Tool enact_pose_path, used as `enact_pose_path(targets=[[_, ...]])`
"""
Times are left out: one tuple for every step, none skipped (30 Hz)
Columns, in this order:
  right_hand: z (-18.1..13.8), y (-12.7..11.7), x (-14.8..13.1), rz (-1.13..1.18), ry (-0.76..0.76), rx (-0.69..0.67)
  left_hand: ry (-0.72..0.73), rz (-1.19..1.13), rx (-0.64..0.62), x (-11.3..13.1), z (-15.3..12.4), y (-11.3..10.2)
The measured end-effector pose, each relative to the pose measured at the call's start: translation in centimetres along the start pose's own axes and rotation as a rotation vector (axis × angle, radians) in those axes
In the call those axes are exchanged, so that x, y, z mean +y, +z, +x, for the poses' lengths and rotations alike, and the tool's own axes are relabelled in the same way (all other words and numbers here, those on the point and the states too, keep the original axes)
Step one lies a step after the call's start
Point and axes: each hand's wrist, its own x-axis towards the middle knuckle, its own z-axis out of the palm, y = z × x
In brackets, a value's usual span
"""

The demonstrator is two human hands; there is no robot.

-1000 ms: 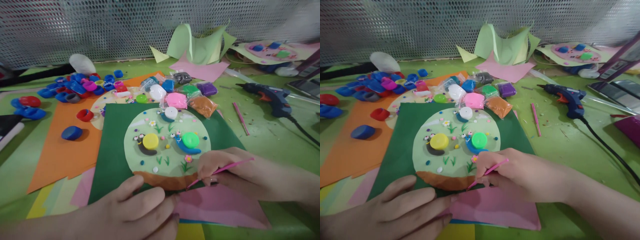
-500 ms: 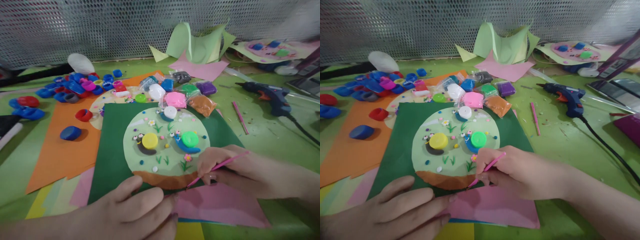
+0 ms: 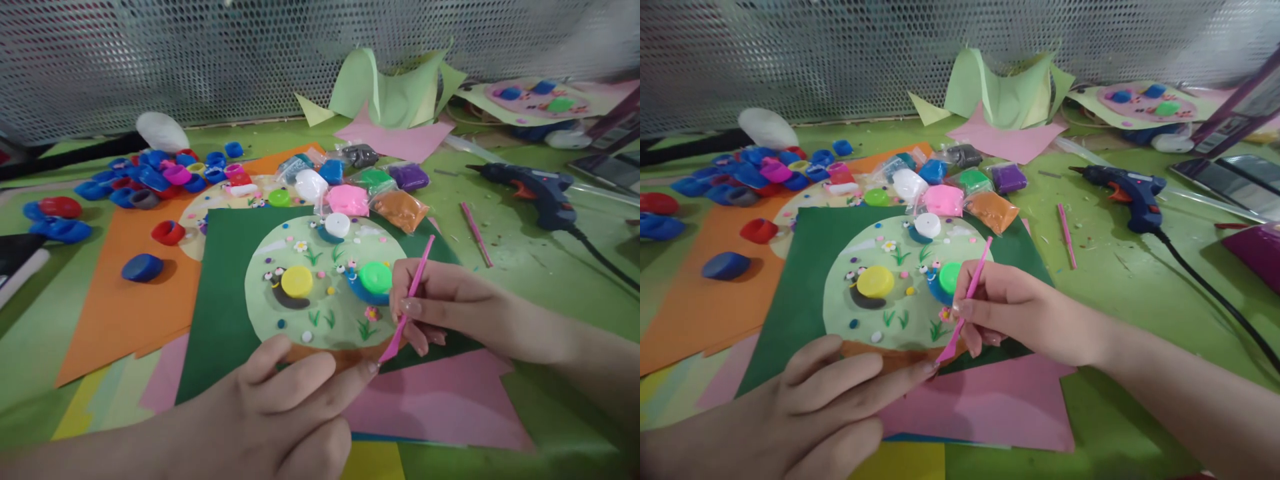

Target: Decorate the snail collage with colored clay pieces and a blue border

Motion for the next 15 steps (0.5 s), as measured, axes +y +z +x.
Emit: enact_pose_path(targets=[[0.0,0.0,0.1,0.016,-0.002,0.001,0.009,0.022,-0.019,0.0,0.1,-0.1],[0.0,0.0,0.1,0.036,-0.006,0.005,0.016,0.037,-0.031,0.0,0.2,-0.2],[0.1,0.0,0.2,0.056,-0.010,0.007,0.022,0.045,-0.040,-0.1,0.3,-0.2],[0.1,-0.1,0.3,0.074,-0.016,0.009,0.030,0.046,-0.047,-0.2,0.3,-0.1],[0.2,-0.1,0.4,0.088,-0.019,0.008,0.043,0.042,-0.050,-0.3,0.4,-0.1],[0.2,-0.1,0.5,0.095,-0.019,0.007,0.062,0.031,-0.046,-0.5,0.4,0.0],[0.3,-0.1,0.5,0.100,-0.022,0.006,0.083,0.019,-0.039,-0.6,0.3,0.0],[0.3,-0.1,0.5,0.099,-0.024,0.004,0.100,0.007,-0.029,-0.7,0.3,0.1],[0.4,-0.1,0.5,0.094,-0.024,0.003,0.109,-0.002,-0.017,-0.8,0.2,0.1],[0.3,0.0,0.4,0.088,-0.023,0.002,0.112,-0.006,-0.016,-0.8,0.2,0.1],[0.3,0.0,0.4,0.081,-0.026,-0.001,0.103,-0.007,-0.030,-0.6,0.1,0.2],[0.3,0.0,0.3,0.078,-0.027,-0.003,0.089,-0.010,-0.041,-0.4,-0.1,0.2],[0.2,0.0,0.2,0.076,-0.023,-0.005,0.064,-0.020,-0.042,-0.2,-0.2,0.2],[0.2,0.0,0.2,0.077,-0.020,-0.006,0.033,-0.037,-0.022,0.1,-0.3,0.2],[0.1,0.0,0.2,0.082,-0.022,-0.006,-0.006,-0.057,0.017,0.3,-0.4,0.3]])
